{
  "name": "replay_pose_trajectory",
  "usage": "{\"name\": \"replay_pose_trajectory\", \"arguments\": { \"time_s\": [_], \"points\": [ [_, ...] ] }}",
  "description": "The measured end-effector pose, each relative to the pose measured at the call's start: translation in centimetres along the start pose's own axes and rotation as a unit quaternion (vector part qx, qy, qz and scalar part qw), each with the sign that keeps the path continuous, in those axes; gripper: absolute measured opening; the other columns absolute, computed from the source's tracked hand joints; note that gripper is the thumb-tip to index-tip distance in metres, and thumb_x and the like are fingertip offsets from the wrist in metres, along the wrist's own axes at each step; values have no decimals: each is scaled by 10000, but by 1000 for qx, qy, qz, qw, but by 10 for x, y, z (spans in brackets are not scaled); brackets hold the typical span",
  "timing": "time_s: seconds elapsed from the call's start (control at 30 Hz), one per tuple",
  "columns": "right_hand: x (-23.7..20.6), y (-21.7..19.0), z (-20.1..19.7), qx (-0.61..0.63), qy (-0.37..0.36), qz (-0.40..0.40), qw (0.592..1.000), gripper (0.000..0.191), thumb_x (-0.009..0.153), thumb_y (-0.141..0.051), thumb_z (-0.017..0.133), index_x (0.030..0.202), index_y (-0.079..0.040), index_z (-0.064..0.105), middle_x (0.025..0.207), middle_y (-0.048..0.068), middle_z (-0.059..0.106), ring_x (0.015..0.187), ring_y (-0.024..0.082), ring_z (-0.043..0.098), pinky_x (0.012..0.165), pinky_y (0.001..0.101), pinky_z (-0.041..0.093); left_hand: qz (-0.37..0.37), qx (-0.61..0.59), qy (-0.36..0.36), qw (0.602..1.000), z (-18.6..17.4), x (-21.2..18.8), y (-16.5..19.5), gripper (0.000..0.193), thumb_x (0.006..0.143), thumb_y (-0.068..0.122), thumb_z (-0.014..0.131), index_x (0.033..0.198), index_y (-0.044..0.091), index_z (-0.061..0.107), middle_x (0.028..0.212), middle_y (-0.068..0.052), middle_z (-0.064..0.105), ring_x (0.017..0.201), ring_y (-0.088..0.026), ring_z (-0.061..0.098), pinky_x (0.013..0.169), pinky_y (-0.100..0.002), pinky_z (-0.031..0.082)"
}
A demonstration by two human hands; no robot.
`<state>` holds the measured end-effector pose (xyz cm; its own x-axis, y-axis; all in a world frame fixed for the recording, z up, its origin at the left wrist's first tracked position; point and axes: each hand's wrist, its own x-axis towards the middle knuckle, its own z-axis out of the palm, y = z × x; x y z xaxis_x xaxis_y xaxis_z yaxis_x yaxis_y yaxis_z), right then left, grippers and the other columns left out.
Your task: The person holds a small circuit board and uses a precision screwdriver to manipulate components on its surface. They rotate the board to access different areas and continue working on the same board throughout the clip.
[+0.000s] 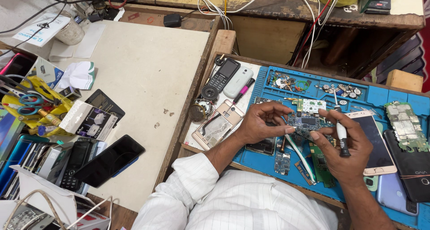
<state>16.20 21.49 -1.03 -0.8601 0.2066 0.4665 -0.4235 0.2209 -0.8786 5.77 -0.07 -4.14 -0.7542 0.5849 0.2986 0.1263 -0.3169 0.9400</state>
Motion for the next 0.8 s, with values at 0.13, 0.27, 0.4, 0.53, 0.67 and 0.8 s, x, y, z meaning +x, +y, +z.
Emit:
{"name": "replay_pose_trajectory", "arguments": {
  "time_s": [0.13, 0.27, 0.4, 0.53, 0.67, 0.8],
  "points": [
    [-1, 0, 0, -3, 2, 2, 1000, 489, 898, 5, 774, 1349, -4, 586, 1309, 199, 694, 1007, 167, 732, 790, 249, 619, -4, -9, -2, 1000, 0, 0, 0, 421, 867, 44, 852, 1244, 7, 668, 1030, -78, 753, 914, -102, 738, 844, -266, 622],
    [-2, 0, 0, -3, 4, 4, 1000, 483, 895, 2, 780, 1341, -4, 595, 1298, 198, 697, 1014, 167, 731, 800, 253, 622, 3, -4, -2, 1000, 1, -1, 0, 443, 863, 40, 854, 1264, 15, 667, 1061, -67, 739, 933, -96, 733, 854, -259, 620],
    [-2, 0, 0, -7, 5, 8, 1000, 485, 891, -1, 784, 1337, -3, 596, 1286, 196, 701, 1009, 168, 730, 790, 251, 620, 5, 4, -2, 1000, 1, 0, 1, 460, 862, 41, 861, 1282, 21, 672, 1066, -54, 720, 948, -92, 726, 866, -254, 617],
    [-2, 0, 1, -8, 3, 6, 1000, 483, 887, -5, 786, 1332, -9, 600, 1281, 193, 701, 1016, 170, 731, 790, 253, 621, 6, 7, -3, 1000, 1, 0, 4, 454, 859, 40, 859, 1271, 23, 670, 1083, -57, 720, 940, -104, 733, 856, -266, 627],
    [-1, -1, 0, -20, 2, -1, 1000, 483, 884, -6, 788, 1328, -15, 598, 1275, 190, 703, 1009, 177, 733, 783, 256, 623, -1, -5, -4, 1000, 2, 0, 5, 448, 853, 45, 859, 1258, 25, 667, 1095, -60, 717, 919, -119, 748, 837, -276, 634],
    [-1, -2, 0, -13, 5, -1, 1000, 490, 884, -10, 788, 1334, -17, 592, 1285, 191, 699, 1007, 181, 736, 780, 259, 624, -1, -13, -3, 1000, 2, -1, 2, 449, 851, 42, 860, 1255, 17, 666, 1111, -69, 717, 911, -124, 748, 835, -277, 632]
  ]
}}
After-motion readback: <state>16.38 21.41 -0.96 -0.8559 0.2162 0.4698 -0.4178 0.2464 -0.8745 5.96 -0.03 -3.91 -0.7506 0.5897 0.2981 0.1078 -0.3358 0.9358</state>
